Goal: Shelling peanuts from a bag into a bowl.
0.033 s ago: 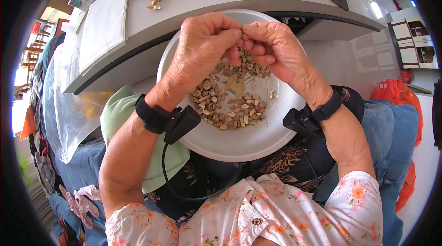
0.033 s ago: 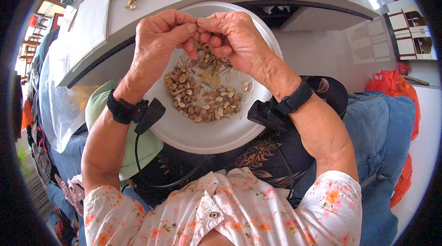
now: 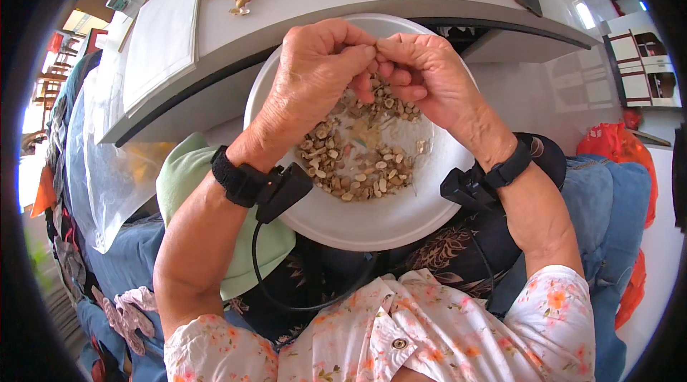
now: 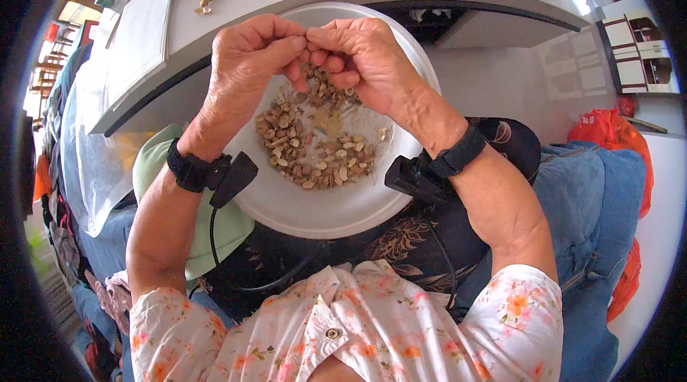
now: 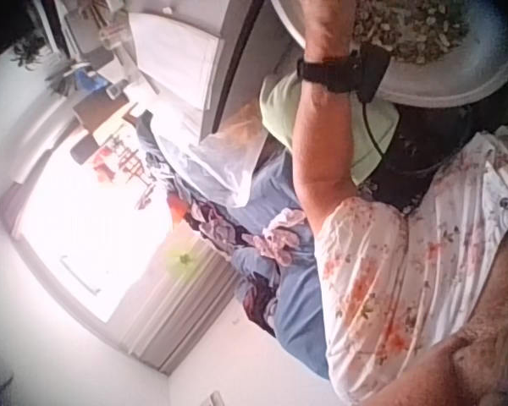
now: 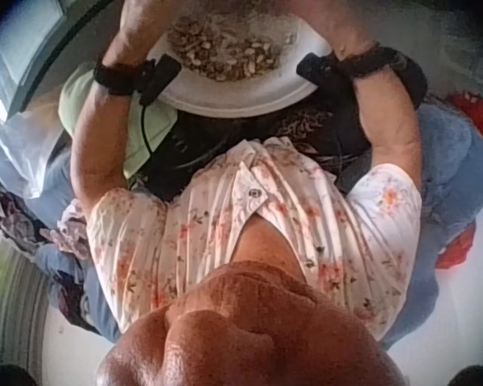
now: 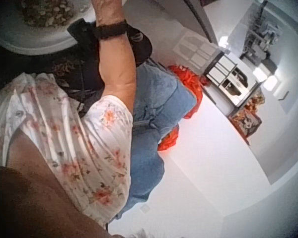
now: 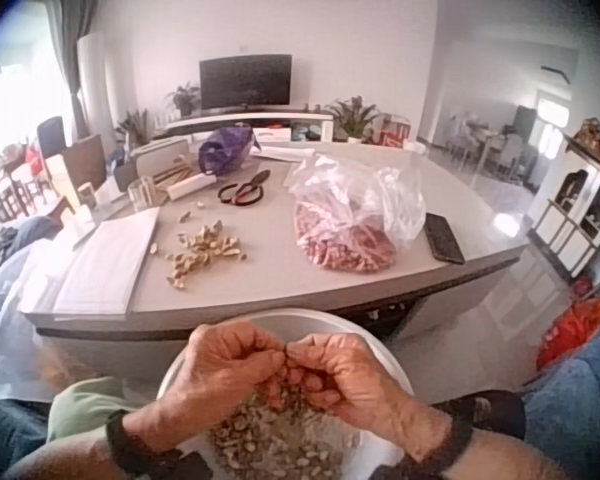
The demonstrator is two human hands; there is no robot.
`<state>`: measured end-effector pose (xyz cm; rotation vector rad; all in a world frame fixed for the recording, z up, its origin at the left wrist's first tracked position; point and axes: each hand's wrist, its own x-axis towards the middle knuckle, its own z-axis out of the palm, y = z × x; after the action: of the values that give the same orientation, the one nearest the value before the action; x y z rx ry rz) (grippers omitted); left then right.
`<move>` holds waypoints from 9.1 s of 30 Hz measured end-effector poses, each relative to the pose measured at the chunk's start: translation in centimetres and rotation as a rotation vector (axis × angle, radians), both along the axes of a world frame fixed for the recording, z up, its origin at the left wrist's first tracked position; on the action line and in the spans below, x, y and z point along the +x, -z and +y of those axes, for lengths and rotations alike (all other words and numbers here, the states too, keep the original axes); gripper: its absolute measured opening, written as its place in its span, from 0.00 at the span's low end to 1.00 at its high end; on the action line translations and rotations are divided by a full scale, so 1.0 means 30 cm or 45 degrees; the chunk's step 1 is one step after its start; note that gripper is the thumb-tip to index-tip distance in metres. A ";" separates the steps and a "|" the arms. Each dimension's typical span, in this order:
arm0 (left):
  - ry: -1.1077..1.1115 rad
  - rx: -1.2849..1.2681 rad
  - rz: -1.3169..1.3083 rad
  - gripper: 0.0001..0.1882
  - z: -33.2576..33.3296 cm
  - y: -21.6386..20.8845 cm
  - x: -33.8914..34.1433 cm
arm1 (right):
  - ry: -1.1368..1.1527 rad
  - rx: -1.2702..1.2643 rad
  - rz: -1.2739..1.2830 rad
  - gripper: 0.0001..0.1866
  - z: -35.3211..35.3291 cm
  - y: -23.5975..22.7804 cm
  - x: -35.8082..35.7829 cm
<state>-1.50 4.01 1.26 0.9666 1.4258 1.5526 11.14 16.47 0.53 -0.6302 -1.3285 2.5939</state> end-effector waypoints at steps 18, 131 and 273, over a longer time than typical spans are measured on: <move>-0.061 -0.017 -0.165 0.08 0.011 0.023 0.002 | -0.062 -0.097 0.093 0.10 0.002 0.026 -0.002; 0.961 -0.460 1.399 0.20 -0.008 0.275 -0.045 | 0.249 0.118 -0.145 0.13 0.131 -0.030 0.096; 0.048 -0.559 0.453 0.03 0.043 0.182 -0.056 | -0.032 0.652 -0.249 0.11 0.068 0.026 0.024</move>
<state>-3.19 5.29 -4.19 1.0178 1.8826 1.0031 11.85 18.51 -0.26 -0.7815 -1.9695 2.1071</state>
